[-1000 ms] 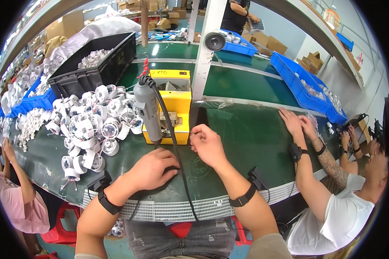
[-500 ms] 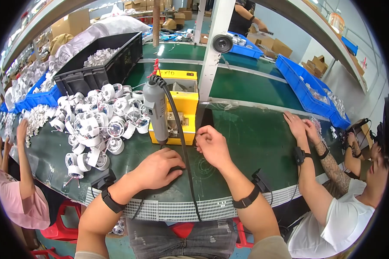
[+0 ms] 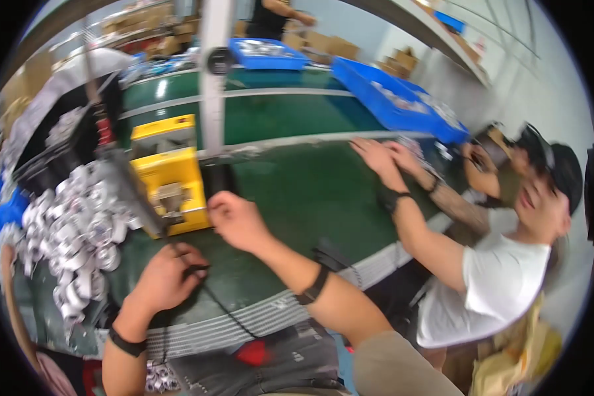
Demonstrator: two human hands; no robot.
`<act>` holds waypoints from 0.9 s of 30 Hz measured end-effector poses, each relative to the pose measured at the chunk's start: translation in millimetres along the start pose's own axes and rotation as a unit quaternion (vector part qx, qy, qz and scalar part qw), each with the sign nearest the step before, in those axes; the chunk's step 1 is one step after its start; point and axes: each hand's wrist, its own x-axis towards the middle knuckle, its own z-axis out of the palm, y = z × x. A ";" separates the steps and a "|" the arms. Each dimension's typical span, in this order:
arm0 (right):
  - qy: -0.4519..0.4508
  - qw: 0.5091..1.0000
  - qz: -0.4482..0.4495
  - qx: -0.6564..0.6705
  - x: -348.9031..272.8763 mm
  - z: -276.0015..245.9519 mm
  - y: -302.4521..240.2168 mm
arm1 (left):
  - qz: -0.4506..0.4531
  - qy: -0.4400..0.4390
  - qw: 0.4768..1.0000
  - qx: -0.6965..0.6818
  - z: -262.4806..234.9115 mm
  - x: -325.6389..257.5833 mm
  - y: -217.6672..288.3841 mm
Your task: The person assembles electronic components by inserting a circuit board into a white plastic housing, securing it with a power screwdriver, and then detaching small blue circuit boards from a panel to install them.
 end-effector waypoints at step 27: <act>-0.030 0.996 0.089 -0.003 -0.6 -11.0 -13.7 | -0.015 0.050 0.998 0.022 3.5 0.3 -7.9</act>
